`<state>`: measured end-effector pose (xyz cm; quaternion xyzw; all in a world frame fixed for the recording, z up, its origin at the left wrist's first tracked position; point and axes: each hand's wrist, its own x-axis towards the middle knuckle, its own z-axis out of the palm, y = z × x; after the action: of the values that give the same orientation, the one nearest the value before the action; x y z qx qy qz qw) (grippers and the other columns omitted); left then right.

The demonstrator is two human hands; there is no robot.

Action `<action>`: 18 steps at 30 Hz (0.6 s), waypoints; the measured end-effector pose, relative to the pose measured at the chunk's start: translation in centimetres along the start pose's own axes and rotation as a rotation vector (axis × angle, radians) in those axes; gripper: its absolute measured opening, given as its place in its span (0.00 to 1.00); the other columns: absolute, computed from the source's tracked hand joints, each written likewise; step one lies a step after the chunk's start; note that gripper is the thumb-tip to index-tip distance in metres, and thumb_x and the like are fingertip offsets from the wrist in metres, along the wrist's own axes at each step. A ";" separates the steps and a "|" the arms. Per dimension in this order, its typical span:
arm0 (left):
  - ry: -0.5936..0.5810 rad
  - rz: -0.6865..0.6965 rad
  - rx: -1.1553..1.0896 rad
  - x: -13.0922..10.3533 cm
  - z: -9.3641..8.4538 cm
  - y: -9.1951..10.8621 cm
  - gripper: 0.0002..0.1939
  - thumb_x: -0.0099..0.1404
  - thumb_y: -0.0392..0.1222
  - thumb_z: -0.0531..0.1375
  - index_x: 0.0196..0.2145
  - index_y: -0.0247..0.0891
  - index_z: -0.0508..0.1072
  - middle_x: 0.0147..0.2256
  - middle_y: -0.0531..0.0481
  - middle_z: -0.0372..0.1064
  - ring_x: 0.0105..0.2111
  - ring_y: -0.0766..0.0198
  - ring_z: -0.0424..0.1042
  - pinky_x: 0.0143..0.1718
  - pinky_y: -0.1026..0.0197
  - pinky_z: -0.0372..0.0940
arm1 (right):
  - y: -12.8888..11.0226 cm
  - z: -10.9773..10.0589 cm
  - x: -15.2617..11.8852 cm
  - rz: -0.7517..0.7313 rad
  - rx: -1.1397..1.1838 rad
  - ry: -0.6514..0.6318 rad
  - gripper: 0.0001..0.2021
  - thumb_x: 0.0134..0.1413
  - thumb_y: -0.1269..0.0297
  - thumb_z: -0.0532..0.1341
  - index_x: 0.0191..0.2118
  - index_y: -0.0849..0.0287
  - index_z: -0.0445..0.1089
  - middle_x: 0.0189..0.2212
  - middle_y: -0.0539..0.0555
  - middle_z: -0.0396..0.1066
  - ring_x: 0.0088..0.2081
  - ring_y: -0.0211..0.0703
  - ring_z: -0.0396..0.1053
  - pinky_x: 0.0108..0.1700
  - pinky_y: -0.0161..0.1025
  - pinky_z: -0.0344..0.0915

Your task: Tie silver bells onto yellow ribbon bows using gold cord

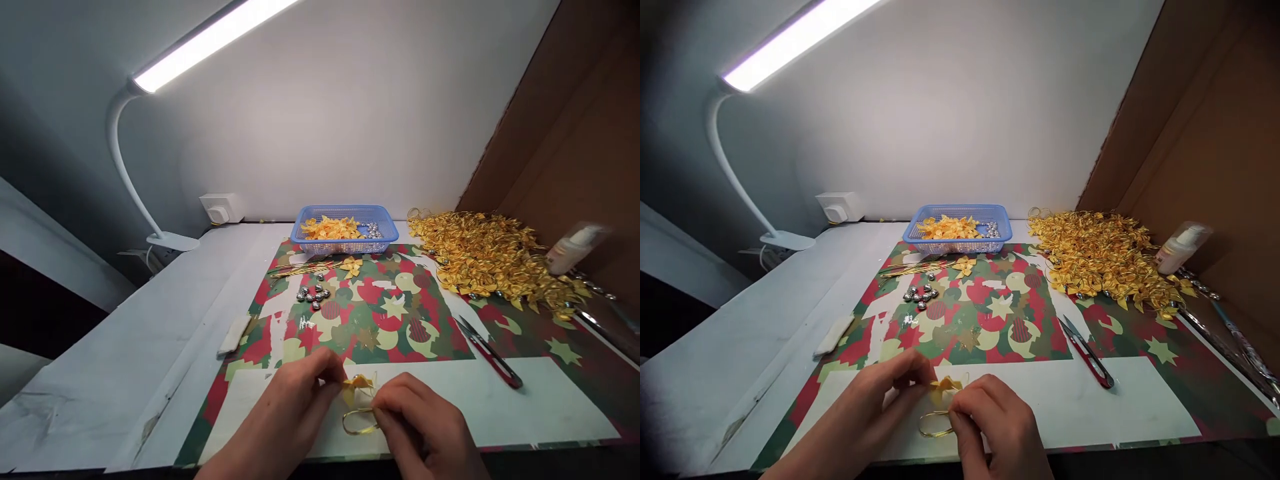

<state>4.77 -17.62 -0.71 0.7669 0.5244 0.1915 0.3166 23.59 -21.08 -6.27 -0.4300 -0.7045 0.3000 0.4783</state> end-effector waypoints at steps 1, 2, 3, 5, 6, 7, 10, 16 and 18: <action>0.023 -0.006 -0.049 -0.2 0.0 0.2 0.09 0.68 0.32 0.52 0.34 0.42 0.68 0.30 0.54 0.74 0.30 0.63 0.73 0.33 0.63 0.68 | -0.2 0.1 0.1 -0.045 -0.010 0.037 0.08 0.61 0.74 0.55 0.32 0.56 0.67 0.28 0.49 0.66 0.28 0.36 0.66 0.28 0.31 0.60; 0.042 -0.004 -0.101 -0.4 0.0 0.5 0.08 0.69 0.34 0.52 0.35 0.43 0.68 0.31 0.54 0.74 0.30 0.62 0.74 0.34 0.63 0.68 | -0.4 0.3 0.2 -0.086 -0.025 0.065 0.08 0.61 0.74 0.55 0.33 0.56 0.67 0.29 0.50 0.67 0.29 0.36 0.66 0.29 0.32 0.62; 0.056 0.005 -0.147 -0.6 0.0 0.7 0.07 0.69 0.35 0.53 0.35 0.43 0.69 0.31 0.54 0.74 0.31 0.62 0.74 0.34 0.63 0.68 | -0.5 0.4 0.4 -0.115 -0.040 0.082 0.08 0.61 0.75 0.55 0.34 0.56 0.67 0.29 0.50 0.67 0.29 0.37 0.66 0.30 0.32 0.62; 0.038 0.051 -0.196 -1.0 0.0 1.0 0.07 0.70 0.36 0.53 0.37 0.43 0.70 0.32 0.54 0.74 0.32 0.62 0.74 0.35 0.64 0.68 | -0.8 0.5 0.7 -0.131 -0.066 0.088 0.08 0.62 0.75 0.55 0.35 0.56 0.67 0.29 0.50 0.67 0.29 0.37 0.65 0.31 0.33 0.62; 0.020 0.084 -0.206 -1.1 -0.1 1.0 0.08 0.71 0.36 0.53 0.37 0.44 0.70 0.33 0.53 0.73 0.32 0.62 0.73 0.35 0.64 0.68 | -0.8 0.5 0.8 -0.127 -0.076 0.085 0.08 0.63 0.75 0.54 0.36 0.56 0.67 0.29 0.50 0.66 0.29 0.37 0.65 0.30 0.33 0.62; 0.003 0.116 -0.212 -1.2 -0.1 1.0 0.09 0.71 0.35 0.52 0.37 0.44 0.70 0.33 0.53 0.73 0.33 0.63 0.73 0.36 0.65 0.68 | -0.9 0.5 0.9 -0.122 -0.085 0.083 0.08 0.63 0.74 0.54 0.36 0.55 0.66 0.29 0.50 0.66 0.29 0.37 0.64 0.30 0.34 0.61; 0.011 0.197 -0.223 -1.3 -0.1 0.9 0.11 0.72 0.32 0.50 0.39 0.44 0.70 0.36 0.53 0.71 0.35 0.65 0.72 0.38 0.66 0.67 | -0.9 0.4 1.0 -0.117 -0.119 0.084 0.08 0.65 0.73 0.53 0.36 0.55 0.65 0.28 0.50 0.65 0.29 0.38 0.64 0.30 0.34 0.59; 0.082 0.328 -0.144 -1.6 0.1 0.5 0.17 0.69 0.26 0.49 0.45 0.48 0.67 0.38 0.55 0.68 0.34 0.67 0.71 0.37 0.68 0.67 | -1.0 0.3 1.0 -0.135 -0.190 0.101 0.08 0.64 0.73 0.53 0.35 0.55 0.65 0.27 0.50 0.64 0.28 0.38 0.63 0.29 0.35 0.57; 0.097 0.346 -0.085 -1.9 0.2 0.3 0.20 0.68 0.25 0.51 0.49 0.50 0.65 0.40 0.54 0.69 0.37 0.66 0.73 0.41 0.68 0.67 | -1.1 0.3 1.1 -0.143 -0.192 0.106 0.08 0.64 0.73 0.53 0.35 0.55 0.65 0.27 0.50 0.65 0.27 0.38 0.63 0.28 0.35 0.57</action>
<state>4.36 -19.46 -0.57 0.8214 0.3908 0.3020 0.2853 22.74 -20.63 -5.05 -0.4378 -0.7327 0.1732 0.4914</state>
